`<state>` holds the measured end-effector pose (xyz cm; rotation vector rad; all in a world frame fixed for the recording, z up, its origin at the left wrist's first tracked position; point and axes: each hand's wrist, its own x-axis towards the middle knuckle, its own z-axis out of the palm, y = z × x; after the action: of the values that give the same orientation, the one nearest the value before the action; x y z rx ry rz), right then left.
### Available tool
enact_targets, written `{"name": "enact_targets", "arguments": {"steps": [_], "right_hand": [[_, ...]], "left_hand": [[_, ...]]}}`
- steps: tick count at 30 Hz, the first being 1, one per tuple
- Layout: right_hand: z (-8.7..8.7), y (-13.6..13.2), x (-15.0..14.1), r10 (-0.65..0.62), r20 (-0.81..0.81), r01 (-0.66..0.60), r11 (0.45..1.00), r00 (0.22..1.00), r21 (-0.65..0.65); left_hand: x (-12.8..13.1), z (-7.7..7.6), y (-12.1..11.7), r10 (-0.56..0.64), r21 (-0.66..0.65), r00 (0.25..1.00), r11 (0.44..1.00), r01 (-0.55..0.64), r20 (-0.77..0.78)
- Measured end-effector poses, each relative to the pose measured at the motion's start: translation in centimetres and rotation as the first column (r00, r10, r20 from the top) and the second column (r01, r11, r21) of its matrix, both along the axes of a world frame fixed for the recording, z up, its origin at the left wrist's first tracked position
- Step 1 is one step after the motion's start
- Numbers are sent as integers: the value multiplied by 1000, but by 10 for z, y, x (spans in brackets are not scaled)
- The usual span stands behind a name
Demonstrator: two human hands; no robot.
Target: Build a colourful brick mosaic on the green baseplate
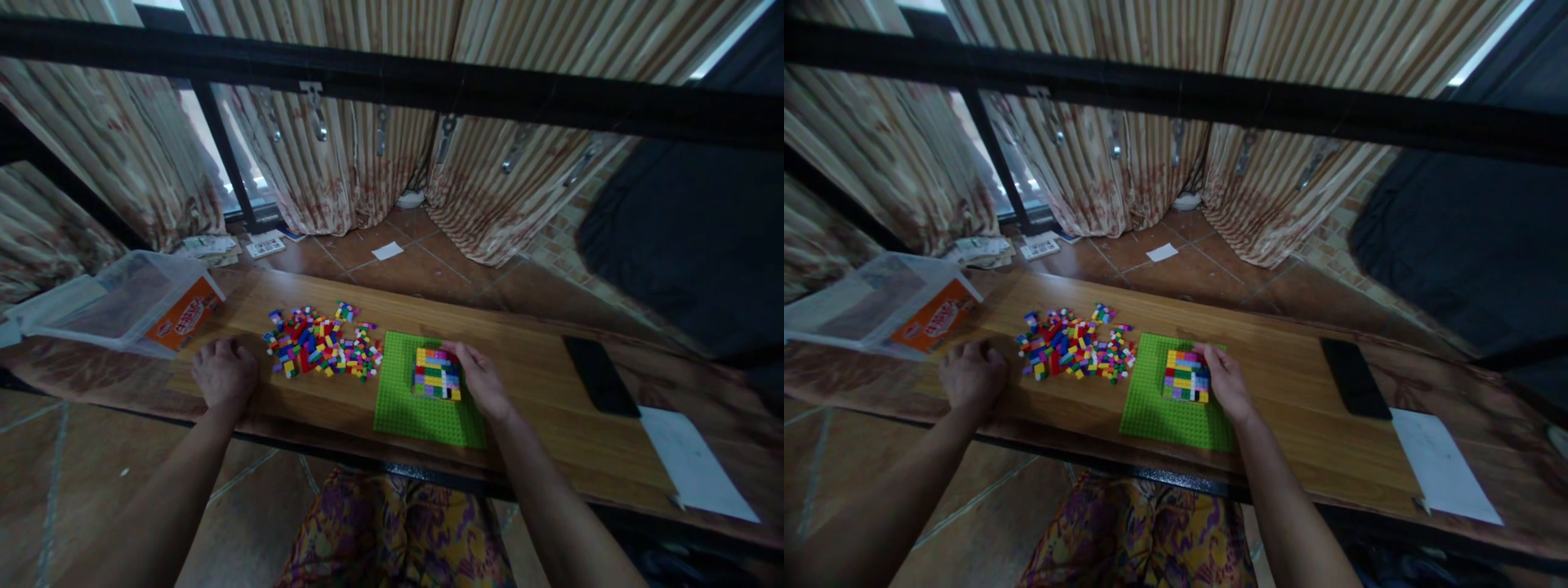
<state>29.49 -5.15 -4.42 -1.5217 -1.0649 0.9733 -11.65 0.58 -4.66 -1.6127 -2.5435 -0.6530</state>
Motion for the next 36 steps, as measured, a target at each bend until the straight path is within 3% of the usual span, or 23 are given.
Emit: {"name": "enact_targets", "arguments": {"steps": [4,10,21,25,29,33,36], "right_hand": [[-7,-3,3,59,81,-60,998,995,13],[-18,-3,-2,8,94,-13,998,996,57],[-11,-6,0,24,90,-29,998,996,55],[-3,-6,5,-95,90,82,986,991,143],[16,-10,-10,-236,246,181,957,940,225],[32,-19,-54,-55,364,-58,955,930,292],[28,-26,-92,84,450,-230,932,889,279]], "left_hand": [[-1,-1,0,-5,1,1000,1000,5,-14],[-3,-4,1,-13,3,999,1000,13,-39],[-1,-2,0,-1,-12,999,1000,0,-48],[-2,-4,-1,13,3,999,1000,-13,-48],[-1,-4,-1,15,-4,999,1000,-15,-38],[0,-3,-1,22,5,999,1000,-22,-32],[0,-4,-1,22,4,999,1000,-22,-35]]}}
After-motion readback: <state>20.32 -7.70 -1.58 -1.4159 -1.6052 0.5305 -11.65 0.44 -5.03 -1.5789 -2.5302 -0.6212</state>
